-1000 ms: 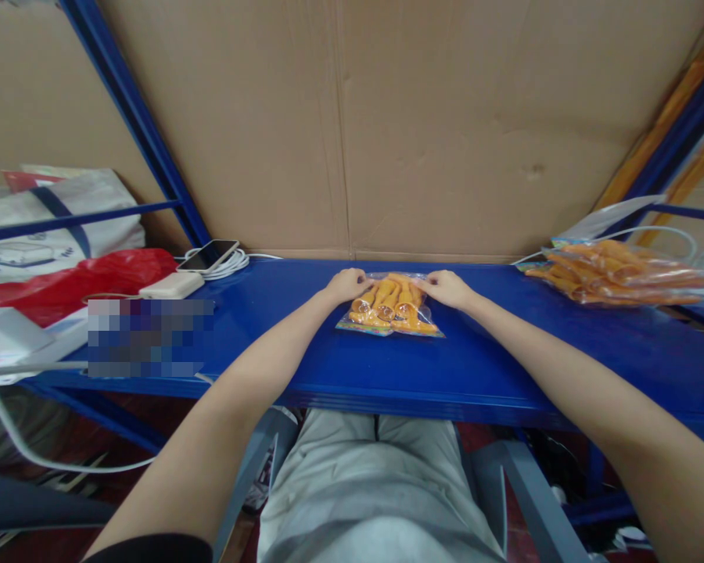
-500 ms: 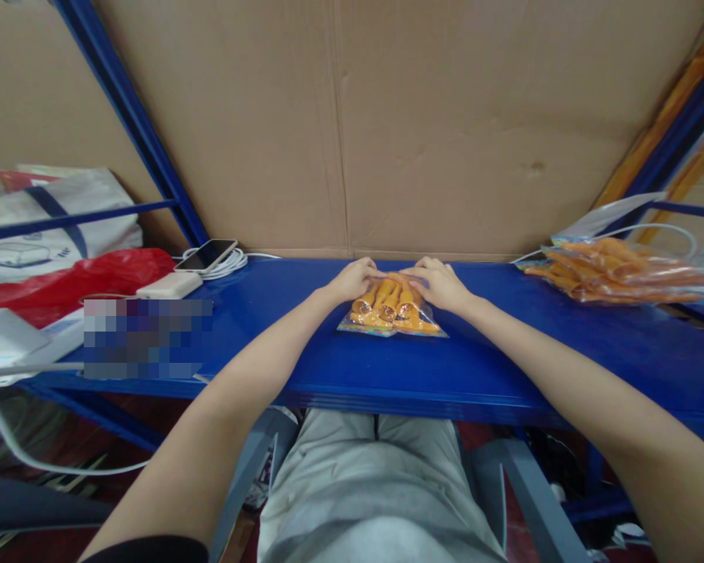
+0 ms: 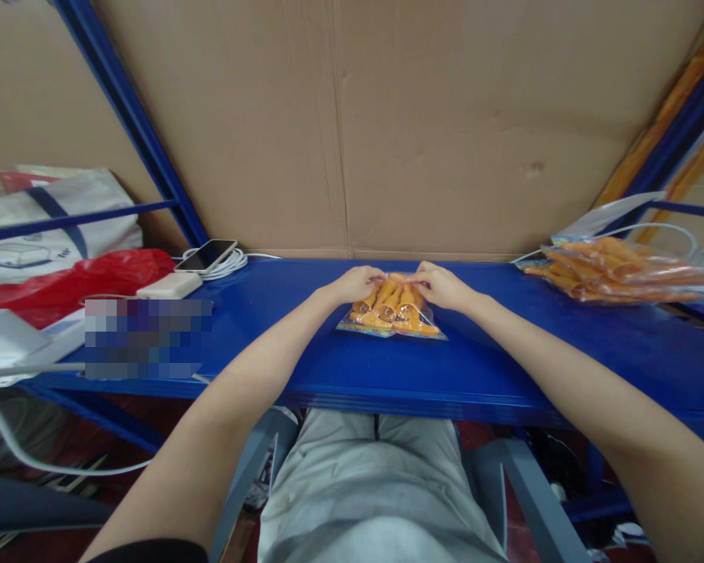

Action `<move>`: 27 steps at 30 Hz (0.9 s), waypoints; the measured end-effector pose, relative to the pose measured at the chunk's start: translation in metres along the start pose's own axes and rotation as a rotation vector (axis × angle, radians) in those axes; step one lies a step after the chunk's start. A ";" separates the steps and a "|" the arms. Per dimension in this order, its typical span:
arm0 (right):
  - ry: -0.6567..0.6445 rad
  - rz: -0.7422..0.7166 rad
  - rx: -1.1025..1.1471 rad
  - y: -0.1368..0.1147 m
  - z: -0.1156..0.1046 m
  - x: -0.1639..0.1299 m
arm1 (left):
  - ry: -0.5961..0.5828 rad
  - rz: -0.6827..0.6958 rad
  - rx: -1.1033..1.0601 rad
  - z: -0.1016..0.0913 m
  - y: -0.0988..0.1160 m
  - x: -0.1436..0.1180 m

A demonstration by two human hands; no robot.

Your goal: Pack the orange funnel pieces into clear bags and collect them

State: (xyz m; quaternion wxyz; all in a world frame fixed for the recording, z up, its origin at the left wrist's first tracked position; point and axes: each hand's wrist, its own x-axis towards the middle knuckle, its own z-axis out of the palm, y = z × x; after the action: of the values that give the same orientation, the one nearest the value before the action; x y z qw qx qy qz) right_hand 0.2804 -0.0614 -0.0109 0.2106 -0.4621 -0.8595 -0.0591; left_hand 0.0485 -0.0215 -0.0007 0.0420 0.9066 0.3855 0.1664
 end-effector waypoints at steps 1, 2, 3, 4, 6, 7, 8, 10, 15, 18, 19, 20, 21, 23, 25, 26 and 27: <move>-0.008 0.006 -0.005 -0.001 0.000 0.000 | -0.004 -0.015 0.000 0.000 0.001 0.000; -0.017 0.011 -0.010 -0.002 0.000 0.000 | -0.009 -0.028 -0.002 0.000 0.001 -0.001; -0.024 0.013 -0.012 -0.002 0.000 0.000 | -0.015 -0.039 -0.005 0.000 0.001 -0.001; -0.030 0.012 -0.014 -0.003 0.000 0.000 | -0.023 -0.051 -0.007 0.000 0.001 -0.001; -0.032 0.005 -0.016 -0.003 -0.001 0.000 | -0.038 -0.085 0.000 0.001 0.000 -0.002; -0.031 0.001 -0.018 -0.003 -0.001 0.000 | -0.047 -0.102 0.009 0.001 -0.001 -0.002; -0.032 -0.002 -0.018 -0.003 -0.002 0.000 | -0.054 -0.117 0.019 0.001 -0.002 -0.002; -0.034 -0.004 -0.015 -0.003 -0.002 0.000 | -0.065 -0.135 0.032 0.002 -0.004 -0.001; 0.016 0.054 0.108 0.000 0.002 0.001 | -0.091 -0.156 0.006 0.004 -0.008 0.003; 0.041 0.151 0.291 0.004 0.007 0.003 | -0.090 -0.155 -0.053 0.007 -0.013 0.008; 0.041 0.188 0.363 0.005 0.008 0.003 | -0.085 -0.150 -0.076 0.007 -0.015 0.009; 0.036 0.222 0.436 0.006 0.009 0.004 | -0.080 -0.145 -0.098 0.008 -0.017 0.010; 0.031 0.252 0.507 0.006 0.009 0.004 | -0.076 -0.147 -0.119 0.009 -0.019 0.010; 0.022 0.295 0.632 0.006 0.009 0.003 | -0.074 -0.173 -0.152 0.010 -0.022 0.010; 0.017 0.320 0.720 0.003 0.007 0.002 | -0.071 -0.213 -0.171 0.011 -0.025 0.009; 0.014 0.332 0.749 0.001 0.005 0.002 | -0.067 -0.220 -0.178 0.012 -0.026 0.008; 0.008 0.344 0.769 -0.001 0.004 0.002 | -0.059 -0.210 -0.188 0.012 -0.027 0.008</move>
State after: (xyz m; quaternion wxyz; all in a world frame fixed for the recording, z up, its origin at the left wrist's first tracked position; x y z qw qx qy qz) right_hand 0.2778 -0.0594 -0.0138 0.3779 -0.4864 -0.7283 0.3002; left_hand 0.0395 0.0034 -0.0157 0.1551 0.8577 0.4597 0.1700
